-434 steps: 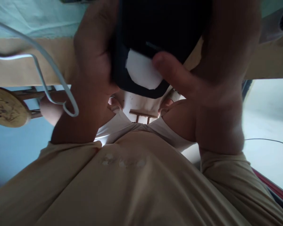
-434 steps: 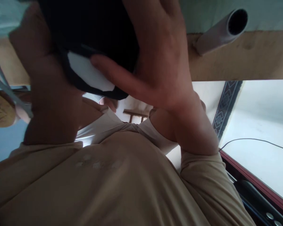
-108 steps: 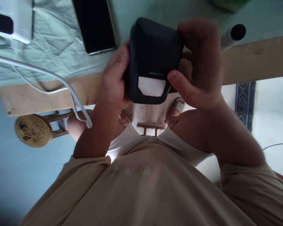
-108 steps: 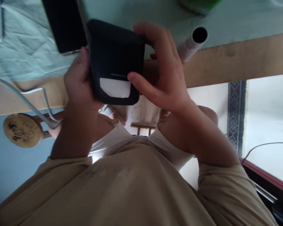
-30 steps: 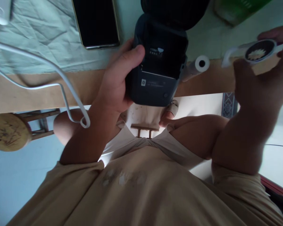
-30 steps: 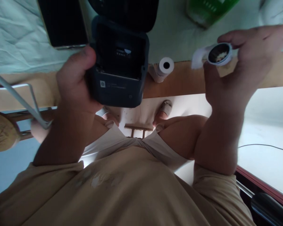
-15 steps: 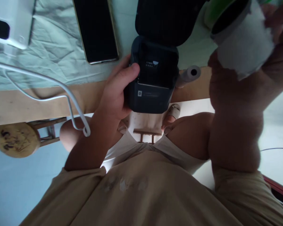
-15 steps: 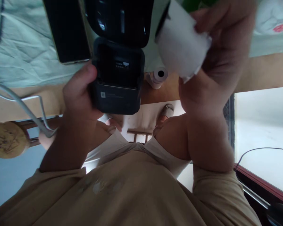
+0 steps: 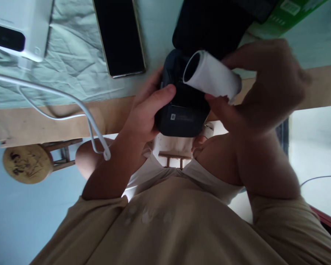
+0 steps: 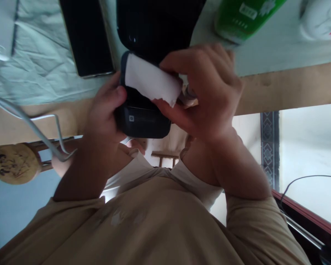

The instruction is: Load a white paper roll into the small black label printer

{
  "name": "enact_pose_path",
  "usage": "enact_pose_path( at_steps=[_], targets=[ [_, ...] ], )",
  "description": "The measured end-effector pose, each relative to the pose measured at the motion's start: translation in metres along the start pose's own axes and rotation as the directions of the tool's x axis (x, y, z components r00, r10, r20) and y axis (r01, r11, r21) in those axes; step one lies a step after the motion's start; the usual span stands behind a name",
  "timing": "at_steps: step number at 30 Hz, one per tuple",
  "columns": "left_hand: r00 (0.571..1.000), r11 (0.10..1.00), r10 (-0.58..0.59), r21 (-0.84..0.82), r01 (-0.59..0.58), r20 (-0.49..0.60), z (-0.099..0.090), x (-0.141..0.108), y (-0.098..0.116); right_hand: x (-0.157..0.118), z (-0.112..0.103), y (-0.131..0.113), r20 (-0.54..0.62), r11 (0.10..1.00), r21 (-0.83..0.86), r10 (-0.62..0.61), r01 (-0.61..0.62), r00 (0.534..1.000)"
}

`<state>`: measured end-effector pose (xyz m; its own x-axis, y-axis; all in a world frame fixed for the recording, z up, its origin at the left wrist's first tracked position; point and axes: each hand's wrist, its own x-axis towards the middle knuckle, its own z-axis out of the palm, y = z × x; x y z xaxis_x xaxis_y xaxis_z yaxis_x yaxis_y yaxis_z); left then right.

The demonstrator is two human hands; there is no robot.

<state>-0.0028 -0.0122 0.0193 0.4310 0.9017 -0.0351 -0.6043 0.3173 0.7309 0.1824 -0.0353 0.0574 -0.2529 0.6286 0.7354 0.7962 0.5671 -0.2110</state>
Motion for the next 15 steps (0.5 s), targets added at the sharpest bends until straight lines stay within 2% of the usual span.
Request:
enact_pose_path(
  at_steps=[2, 5, 8, 12, 15],
  targets=[
    [1.0, 1.0, -0.008, 0.023, 0.008, -0.016, 0.002, -0.001, 0.001, -0.002, 0.004, 0.001, 0.022, 0.994, -0.11, 0.014, -0.011, 1.0],
    [0.999, 1.0, -0.024, -0.007, 0.024, -0.025, 0.003, -0.001, -0.001, -0.003, 0.009, 0.004, 0.029, 0.985, -0.175, 0.001, 0.004, 1.0],
    [1.0, 1.0, -0.011, -0.017, 0.011, -0.011, 0.0, 0.0, -0.004, -0.003, 0.009, 0.006, 0.074, 0.984, -0.167, -0.056, 0.068, 0.996],
    [0.999, 1.0, -0.016, -0.001, 0.016, -0.032, -0.004, 0.001, -0.006, -0.002, 0.003, 0.003, 0.032, 0.995, -0.063, -0.076, 0.078, 0.997],
    [0.999, 0.999, -0.042, -0.003, 0.041, -0.025, -0.002, 0.0, -0.003, -0.001, -0.003, 0.001, 0.06, 0.994, -0.071, -0.081, 0.086, 0.995]
  ],
)
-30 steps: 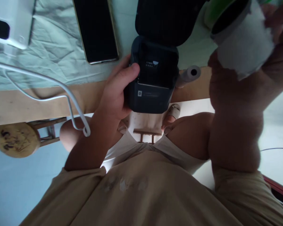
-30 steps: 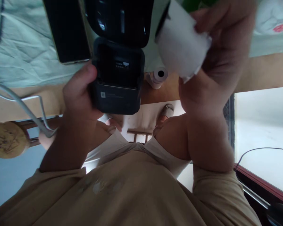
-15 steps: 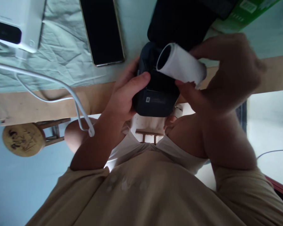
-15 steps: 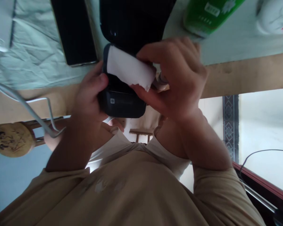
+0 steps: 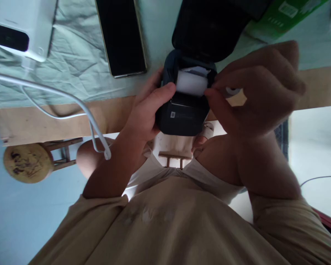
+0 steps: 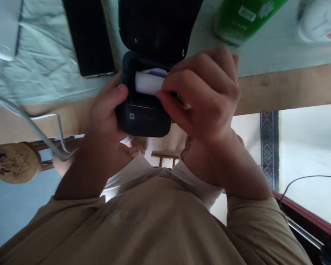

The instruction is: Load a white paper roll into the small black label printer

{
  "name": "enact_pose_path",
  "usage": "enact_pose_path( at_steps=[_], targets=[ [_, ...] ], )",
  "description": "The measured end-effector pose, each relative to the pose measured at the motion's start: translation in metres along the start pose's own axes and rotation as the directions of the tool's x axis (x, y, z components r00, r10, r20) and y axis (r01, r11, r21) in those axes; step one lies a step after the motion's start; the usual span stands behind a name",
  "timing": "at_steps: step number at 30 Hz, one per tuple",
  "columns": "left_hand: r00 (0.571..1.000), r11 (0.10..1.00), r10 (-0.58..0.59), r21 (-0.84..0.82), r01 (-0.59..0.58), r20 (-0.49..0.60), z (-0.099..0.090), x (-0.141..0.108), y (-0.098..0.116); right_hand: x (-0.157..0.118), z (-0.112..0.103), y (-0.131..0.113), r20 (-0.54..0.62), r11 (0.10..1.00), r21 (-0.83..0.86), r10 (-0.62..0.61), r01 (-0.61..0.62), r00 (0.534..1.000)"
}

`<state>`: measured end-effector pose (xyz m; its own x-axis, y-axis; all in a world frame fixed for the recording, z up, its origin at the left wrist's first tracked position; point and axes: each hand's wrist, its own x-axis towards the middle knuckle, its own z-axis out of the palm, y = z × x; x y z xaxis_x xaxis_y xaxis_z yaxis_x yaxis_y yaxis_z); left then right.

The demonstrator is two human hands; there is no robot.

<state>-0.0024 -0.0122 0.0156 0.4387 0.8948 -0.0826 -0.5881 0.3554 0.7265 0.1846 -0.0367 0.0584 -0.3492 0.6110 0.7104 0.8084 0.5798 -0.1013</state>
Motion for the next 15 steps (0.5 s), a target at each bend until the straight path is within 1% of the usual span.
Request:
enact_pose_path(
  at_steps=[4, 7, 9, 12, 14, 15],
  targets=[
    [0.999, 1.0, 0.004, 0.002, -0.004, 0.052, 0.003, -0.001, 0.003, 0.001, -0.006, -0.006, 0.077, 0.995, -0.072, 0.077, -0.071, 0.994],
    [0.997, 1.0, 0.003, 0.014, -0.004, 0.077, 0.002, -0.001, 0.002, 0.004, -0.007, -0.014, 0.148, 0.973, -0.141, 0.205, -0.185, 0.967],
    [0.996, 0.999, 0.003, 0.041, -0.007, 0.084, 0.001, -0.001, 0.0, 0.007, -0.007, -0.019, 0.187, 0.938, -0.194, 0.323, -0.287, 0.928],
    [0.996, 0.997, 0.019, 0.075, -0.025, 0.087, -0.003, 0.0, -0.003, 0.013, -0.006, -0.023, 0.22, 0.853, -0.254, 0.51, -0.456, 0.831],
    [0.993, 0.996, 0.04, 0.076, -0.049, 0.113, -0.005, 0.001, -0.004, 0.017, -0.004, -0.025, 0.22, 0.806, -0.276, 0.583, -0.523, 0.782],
    [0.991, 0.996, 0.044, 0.073, -0.053, 0.123, -0.006, 0.001, -0.004, 0.019, -0.003, -0.025, 0.218, 0.791, -0.285, 0.603, -0.541, 0.767]
  ],
)
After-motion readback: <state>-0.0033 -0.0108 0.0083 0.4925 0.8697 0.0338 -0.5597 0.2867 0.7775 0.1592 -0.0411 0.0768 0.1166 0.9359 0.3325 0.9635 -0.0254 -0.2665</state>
